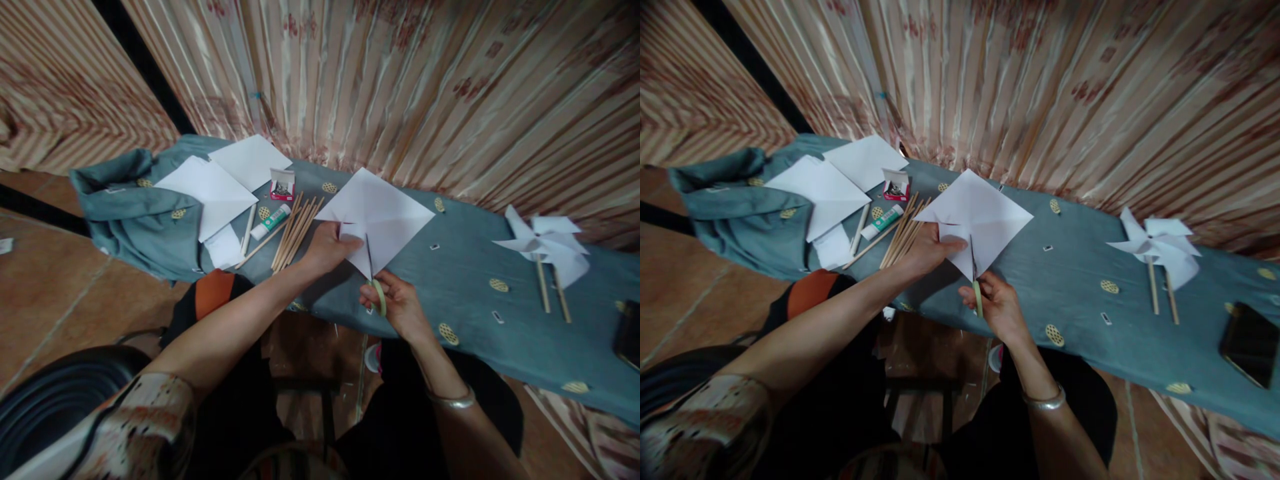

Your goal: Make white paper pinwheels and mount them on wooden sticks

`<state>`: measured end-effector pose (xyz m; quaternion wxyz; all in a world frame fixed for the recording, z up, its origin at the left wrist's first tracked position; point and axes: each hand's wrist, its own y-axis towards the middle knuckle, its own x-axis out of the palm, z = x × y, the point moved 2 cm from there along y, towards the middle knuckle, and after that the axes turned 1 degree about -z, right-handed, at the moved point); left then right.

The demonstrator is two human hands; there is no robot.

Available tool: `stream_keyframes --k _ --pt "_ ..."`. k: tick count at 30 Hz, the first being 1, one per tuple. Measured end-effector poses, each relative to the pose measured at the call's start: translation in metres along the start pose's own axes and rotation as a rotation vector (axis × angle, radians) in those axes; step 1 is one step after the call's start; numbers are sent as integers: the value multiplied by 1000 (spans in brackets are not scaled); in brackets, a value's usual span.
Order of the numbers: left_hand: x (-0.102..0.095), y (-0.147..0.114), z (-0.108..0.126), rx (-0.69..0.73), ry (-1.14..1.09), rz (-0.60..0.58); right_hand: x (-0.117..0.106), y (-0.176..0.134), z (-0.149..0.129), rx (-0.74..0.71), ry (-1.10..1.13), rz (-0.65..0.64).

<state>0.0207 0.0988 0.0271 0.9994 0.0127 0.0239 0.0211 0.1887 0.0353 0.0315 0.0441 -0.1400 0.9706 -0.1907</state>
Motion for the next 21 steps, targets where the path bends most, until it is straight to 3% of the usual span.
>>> stream_keyframes --k 21 --pt "2 -4 1 -54 -49 0 3 1 -4 -5 18 12"
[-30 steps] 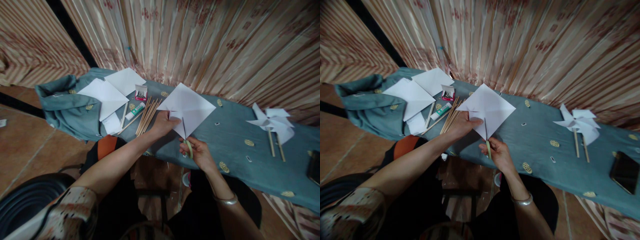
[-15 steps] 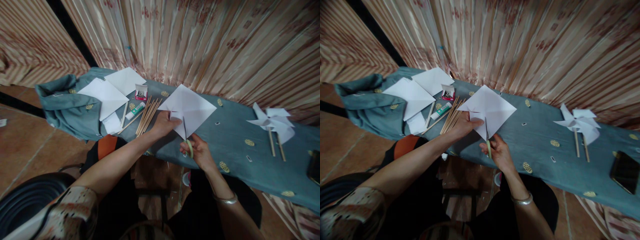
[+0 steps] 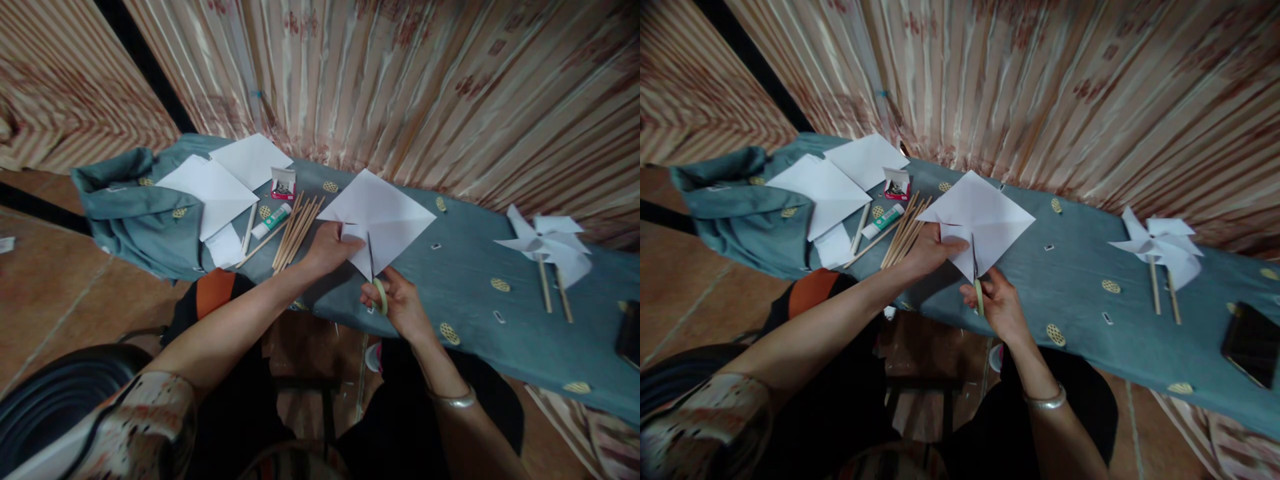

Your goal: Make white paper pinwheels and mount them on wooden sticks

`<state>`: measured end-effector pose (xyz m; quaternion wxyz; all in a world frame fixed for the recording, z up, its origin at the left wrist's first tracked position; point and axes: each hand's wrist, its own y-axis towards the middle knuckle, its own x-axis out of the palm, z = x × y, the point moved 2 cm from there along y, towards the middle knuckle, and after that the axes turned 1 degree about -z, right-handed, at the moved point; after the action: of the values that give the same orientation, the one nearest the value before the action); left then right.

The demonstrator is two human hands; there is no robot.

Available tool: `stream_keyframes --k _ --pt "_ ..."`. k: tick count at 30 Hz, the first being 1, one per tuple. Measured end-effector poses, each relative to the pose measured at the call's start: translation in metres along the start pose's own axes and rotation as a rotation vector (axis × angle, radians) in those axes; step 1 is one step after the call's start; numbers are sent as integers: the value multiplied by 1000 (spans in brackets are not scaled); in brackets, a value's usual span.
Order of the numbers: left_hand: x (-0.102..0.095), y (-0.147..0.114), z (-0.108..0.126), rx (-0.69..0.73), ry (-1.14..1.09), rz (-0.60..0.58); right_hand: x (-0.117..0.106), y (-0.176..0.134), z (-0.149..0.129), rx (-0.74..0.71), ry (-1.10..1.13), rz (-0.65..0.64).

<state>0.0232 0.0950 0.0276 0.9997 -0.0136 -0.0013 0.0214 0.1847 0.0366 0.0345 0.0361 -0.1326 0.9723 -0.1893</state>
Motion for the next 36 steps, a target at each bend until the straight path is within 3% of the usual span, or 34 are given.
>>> stream_keyframes --k 36 --pt "0 0 3 -18 -54 -23 0 2 9 -35 -6 -24"
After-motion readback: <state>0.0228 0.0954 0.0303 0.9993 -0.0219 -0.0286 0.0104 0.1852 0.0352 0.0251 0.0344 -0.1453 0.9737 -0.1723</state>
